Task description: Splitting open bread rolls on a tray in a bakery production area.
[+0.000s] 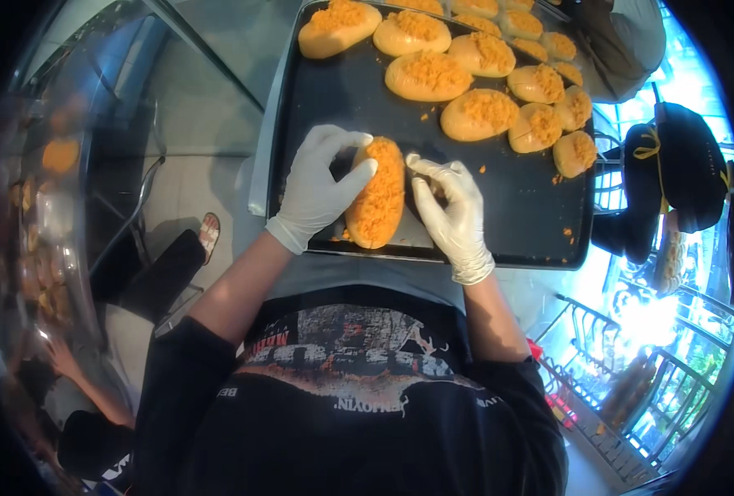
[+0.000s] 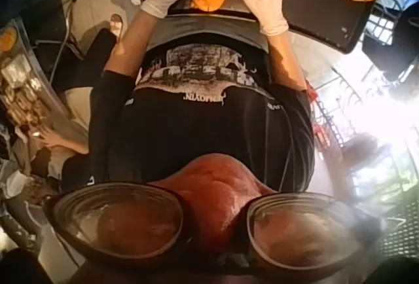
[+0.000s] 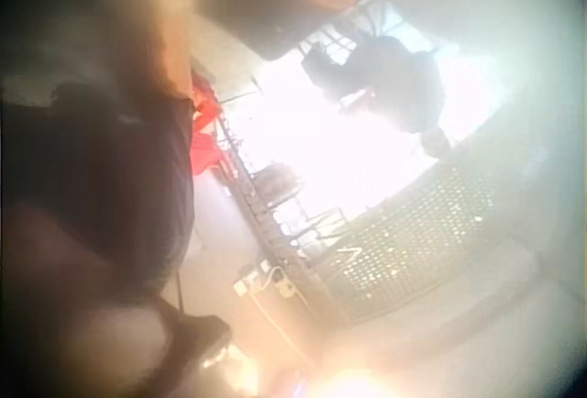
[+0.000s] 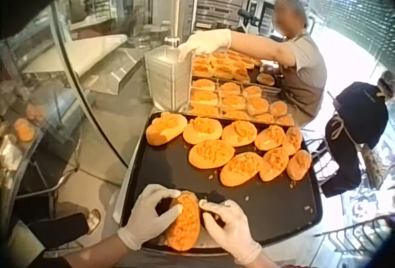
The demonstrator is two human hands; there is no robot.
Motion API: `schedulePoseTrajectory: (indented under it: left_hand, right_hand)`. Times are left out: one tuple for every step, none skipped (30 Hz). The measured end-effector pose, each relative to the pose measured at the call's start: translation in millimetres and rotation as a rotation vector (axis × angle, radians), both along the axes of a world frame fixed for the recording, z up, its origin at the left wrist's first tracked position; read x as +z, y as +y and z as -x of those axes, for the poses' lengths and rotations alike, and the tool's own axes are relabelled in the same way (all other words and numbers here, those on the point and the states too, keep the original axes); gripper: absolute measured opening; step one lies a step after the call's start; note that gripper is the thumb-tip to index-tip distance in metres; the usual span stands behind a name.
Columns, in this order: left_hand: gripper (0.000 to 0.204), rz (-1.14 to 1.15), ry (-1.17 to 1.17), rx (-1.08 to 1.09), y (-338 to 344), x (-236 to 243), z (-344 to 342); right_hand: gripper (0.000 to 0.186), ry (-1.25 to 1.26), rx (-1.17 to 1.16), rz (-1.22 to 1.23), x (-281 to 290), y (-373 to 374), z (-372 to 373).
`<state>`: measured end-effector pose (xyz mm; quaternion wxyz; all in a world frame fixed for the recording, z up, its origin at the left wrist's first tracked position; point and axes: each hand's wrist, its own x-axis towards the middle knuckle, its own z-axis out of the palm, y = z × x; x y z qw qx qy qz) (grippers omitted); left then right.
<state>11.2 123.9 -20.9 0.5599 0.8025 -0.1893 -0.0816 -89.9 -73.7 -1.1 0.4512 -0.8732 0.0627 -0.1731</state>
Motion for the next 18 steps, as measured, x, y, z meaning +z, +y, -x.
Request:
schedulePoseTrajectory:
  left_hand:
    - [0.028,-0.005,-0.032,-0.011,-1,0,1]
    - [0.027,-0.013,-0.070,-0.020,-1,0,1]
    - [0.027,-0.024,-0.087,-0.031,-1,0,1]
    - [0.027,-0.030,-0.102,-0.032,0,0,2]
    - [0.027,-0.027,-0.092,-0.031,1,1,2]
    - [0.027,-0.022,-0.083,-0.029,2,2,2]
    - [0.027,-0.004,-0.078,-0.016,2,3,2]
    - [0.027,-0.021,-0.078,-0.029,2,3,1]
    - [0.025,-0.042,-0.129,-0.025,1,3,0]
    - [0.024,-0.066,-0.171,-0.020,0,3,0]
    - [0.023,-0.090,-0.211,-0.016,-1,2,0]
    - [0.023,-0.092,-0.211,-0.015,-2,2,0]
    - [0.021,-0.100,-0.232,-0.018,-3,1,-1]
    - [0.019,-0.106,-0.254,-0.024,-5,0,-2]
    - [0.017,-0.111,-0.268,-0.021,-5,-1,-3]
    - [0.017,-0.110,-0.279,-0.028,-6,-2,-4]
    - [0.015,-0.097,-0.265,-0.018,-5,-2,-4]
    - [0.014,-0.085,-0.252,-0.007,-5,-2,-5]
  right_hand:
    - [0.024,-0.012,0.017,0.058,0,1,-1]
    - [0.025,-0.030,0.036,0.114,-1,1,-4]
    - [0.026,-0.018,0.040,0.153,-2,2,-5]
    - [0.026,-0.042,0.053,0.159,-2,3,-5]
    - [0.026,-0.058,0.045,0.163,-3,4,-7]
    - [0.026,-0.076,0.039,0.167,-3,5,-9]
    - [0.026,-0.092,0.031,0.171,-4,7,-10]
    - [0.026,-0.097,0.029,0.168,-4,7,-12]
    - [0.026,-0.112,0.041,0.192,-4,8,-15]
    - [0.025,-0.119,0.054,0.213,-4,9,-15]
    - [0.025,-0.105,0.064,0.235,-4,9,-16]
    - [0.025,-0.124,0.069,0.232,-4,9,-16]
    - [0.026,-0.123,0.087,0.242,-4,8,-17]
    - [0.028,-0.122,0.102,0.254,-4,8,-16]
    - [0.029,-0.113,0.094,0.259,-5,7,-15]
    - [0.029,-0.124,0.118,0.268,-5,5,-15]
    - [0.028,-0.119,0.081,0.236,-5,5,-13]
    - [0.027,-0.114,0.045,0.203,-6,4,-11]
